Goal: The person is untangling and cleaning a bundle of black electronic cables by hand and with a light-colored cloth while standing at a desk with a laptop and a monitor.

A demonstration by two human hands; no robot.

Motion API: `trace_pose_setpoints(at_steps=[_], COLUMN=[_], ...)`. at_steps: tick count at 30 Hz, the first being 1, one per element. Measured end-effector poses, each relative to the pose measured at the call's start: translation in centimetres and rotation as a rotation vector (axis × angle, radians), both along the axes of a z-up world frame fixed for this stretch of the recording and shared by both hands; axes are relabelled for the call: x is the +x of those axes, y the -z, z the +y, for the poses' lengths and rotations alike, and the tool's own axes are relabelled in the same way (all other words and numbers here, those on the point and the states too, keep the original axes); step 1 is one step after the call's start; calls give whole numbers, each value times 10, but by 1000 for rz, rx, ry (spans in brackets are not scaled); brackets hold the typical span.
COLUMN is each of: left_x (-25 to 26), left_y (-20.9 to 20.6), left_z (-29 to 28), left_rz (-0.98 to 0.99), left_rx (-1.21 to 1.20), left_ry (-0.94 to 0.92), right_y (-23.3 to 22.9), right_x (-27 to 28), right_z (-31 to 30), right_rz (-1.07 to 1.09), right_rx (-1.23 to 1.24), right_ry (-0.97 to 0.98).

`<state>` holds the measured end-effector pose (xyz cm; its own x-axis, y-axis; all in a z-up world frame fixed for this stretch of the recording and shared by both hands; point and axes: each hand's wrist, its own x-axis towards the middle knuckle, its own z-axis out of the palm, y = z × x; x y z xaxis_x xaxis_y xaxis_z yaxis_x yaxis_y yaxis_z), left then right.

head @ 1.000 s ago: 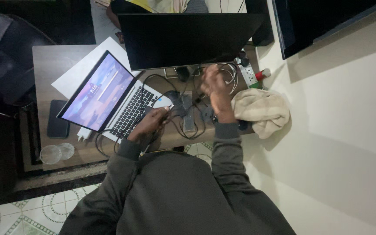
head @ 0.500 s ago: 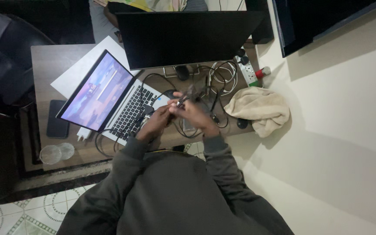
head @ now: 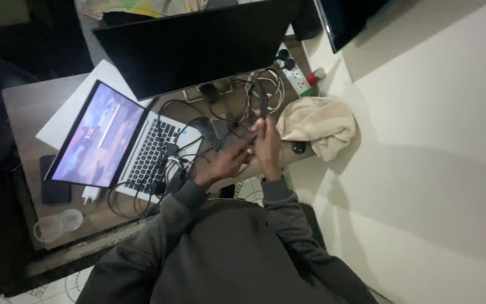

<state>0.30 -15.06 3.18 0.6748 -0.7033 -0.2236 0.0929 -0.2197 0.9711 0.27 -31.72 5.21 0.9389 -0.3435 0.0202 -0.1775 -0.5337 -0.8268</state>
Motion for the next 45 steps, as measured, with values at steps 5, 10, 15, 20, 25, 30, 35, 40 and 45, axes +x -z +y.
trace_pose_setpoints(at_steps=[5,10,15,20,25,30,35,40,45], left_x=[-6,-5,-5,-5,-6,-6,-15,-14,-6], left_y=[9,-11,-15,2,24,44,44,37,29], left_z=[-34,-54,-65,-61,-48,-43,-35,-28,-15], left_rz=[27,30,107,64,54,192,257,164,186], left_rx=[-203,-212,-136,-139,-42,69,-70,-15,-77], left_ry=[92,78,-27,-125,-266,-458,-476,-417,-437], right_y=[28,7,1,61,168,202,201,200,184], right_x=[-3,10,40,68,82,54,35,44,53], right_z=[-66,-104,-116,-140,-150,-120,-102,-96,-80], right_rz=[-434,-331,-303,-341,-20,203,139,150,336], right_rx=[-349,418,587,358,64,-361,-542,-352,-242], right_ry=[208,258,88,-71,42,0,-71,-55,-164])
